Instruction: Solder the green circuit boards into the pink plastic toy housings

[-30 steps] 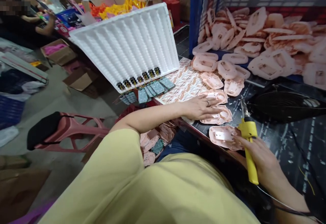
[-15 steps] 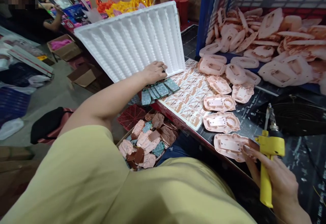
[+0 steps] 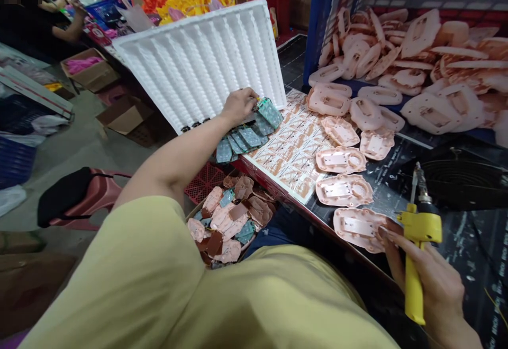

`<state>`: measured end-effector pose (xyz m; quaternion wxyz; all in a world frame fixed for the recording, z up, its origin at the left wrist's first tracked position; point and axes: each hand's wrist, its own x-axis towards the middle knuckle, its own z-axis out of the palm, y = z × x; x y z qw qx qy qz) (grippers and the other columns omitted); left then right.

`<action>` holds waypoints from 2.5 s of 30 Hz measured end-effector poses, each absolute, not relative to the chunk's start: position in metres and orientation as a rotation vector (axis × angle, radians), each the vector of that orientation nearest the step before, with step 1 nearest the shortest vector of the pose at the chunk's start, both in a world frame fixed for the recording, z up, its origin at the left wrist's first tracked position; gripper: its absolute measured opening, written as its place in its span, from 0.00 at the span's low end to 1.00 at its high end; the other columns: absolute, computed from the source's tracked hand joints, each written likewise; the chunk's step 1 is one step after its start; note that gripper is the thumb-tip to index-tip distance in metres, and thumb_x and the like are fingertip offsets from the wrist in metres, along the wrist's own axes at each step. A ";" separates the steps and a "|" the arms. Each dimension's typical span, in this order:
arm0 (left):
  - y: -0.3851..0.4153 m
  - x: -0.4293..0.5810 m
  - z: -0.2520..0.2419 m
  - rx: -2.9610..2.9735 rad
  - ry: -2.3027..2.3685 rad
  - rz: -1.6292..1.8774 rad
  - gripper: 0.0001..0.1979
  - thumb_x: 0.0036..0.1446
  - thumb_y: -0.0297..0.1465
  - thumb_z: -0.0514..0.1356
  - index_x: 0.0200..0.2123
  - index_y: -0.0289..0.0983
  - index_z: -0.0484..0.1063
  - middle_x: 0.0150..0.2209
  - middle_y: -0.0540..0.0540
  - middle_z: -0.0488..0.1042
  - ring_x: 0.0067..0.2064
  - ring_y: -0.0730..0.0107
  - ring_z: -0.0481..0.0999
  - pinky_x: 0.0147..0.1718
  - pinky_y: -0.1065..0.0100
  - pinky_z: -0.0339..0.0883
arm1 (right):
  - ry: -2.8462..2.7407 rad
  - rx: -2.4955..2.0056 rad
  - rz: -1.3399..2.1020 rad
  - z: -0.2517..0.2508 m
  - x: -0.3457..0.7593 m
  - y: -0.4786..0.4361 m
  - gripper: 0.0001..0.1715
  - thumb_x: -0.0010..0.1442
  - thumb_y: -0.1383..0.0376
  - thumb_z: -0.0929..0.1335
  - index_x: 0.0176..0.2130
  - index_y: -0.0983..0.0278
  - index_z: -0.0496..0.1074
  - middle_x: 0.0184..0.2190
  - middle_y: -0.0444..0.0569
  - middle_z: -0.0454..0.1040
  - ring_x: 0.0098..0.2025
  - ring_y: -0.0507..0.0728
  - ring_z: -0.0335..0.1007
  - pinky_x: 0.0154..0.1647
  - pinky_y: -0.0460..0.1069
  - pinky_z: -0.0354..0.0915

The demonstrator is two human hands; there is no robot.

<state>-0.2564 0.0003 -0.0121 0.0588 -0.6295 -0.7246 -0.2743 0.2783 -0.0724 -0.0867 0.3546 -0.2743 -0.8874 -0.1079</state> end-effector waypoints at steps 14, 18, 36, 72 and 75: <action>0.015 -0.173 0.004 -2.013 -2.337 -1.955 0.07 0.63 0.34 0.57 0.39 0.36 0.72 0.29 0.50 0.72 0.29 0.72 0.76 0.33 0.67 0.73 | -2.273 -0.730 -0.122 -0.083 0.278 -0.078 0.24 0.56 0.75 0.75 0.51 0.64 0.72 0.44 0.49 0.79 0.39 0.53 0.77 0.44 0.47 0.72; 0.001 -0.155 0.007 -2.566 -2.678 -1.477 0.06 0.51 0.29 0.64 0.34 0.33 0.78 0.27 0.49 0.76 0.31 0.71 0.77 0.35 0.68 0.73 | -2.275 -0.734 -0.123 -0.086 0.280 -0.078 0.23 0.57 0.75 0.74 0.51 0.64 0.72 0.42 0.47 0.79 0.39 0.53 0.77 0.44 0.46 0.72; -0.025 -0.140 0.016 -2.105 -2.341 -0.014 0.16 0.59 0.39 0.57 0.34 0.37 0.82 0.32 0.42 0.81 0.40 0.55 0.80 0.43 0.61 0.70 | -2.281 -0.698 -0.173 -0.081 0.276 -0.078 0.29 0.56 0.73 0.75 0.56 0.62 0.69 0.46 0.48 0.78 0.39 0.53 0.77 0.42 0.47 0.69; 0.011 -0.144 0.070 -2.174 -2.451 -1.908 0.16 0.55 0.45 0.66 0.34 0.39 0.68 0.43 0.49 0.81 0.46 0.65 0.78 0.46 0.58 0.75 | -2.352 -0.585 0.169 -0.073 0.271 -0.076 0.23 0.61 0.65 0.73 0.54 0.61 0.68 0.47 0.51 0.77 0.50 0.58 0.75 0.54 0.53 0.70; -0.001 -0.121 0.063 -2.393 -2.441 -1.887 0.14 0.53 0.40 0.68 0.33 0.38 0.69 0.40 0.47 0.81 0.46 0.63 0.79 0.48 0.56 0.74 | -2.356 -0.636 0.101 -0.071 0.270 -0.078 0.23 0.61 0.63 0.73 0.54 0.61 0.68 0.45 0.50 0.78 0.49 0.58 0.75 0.50 0.51 0.70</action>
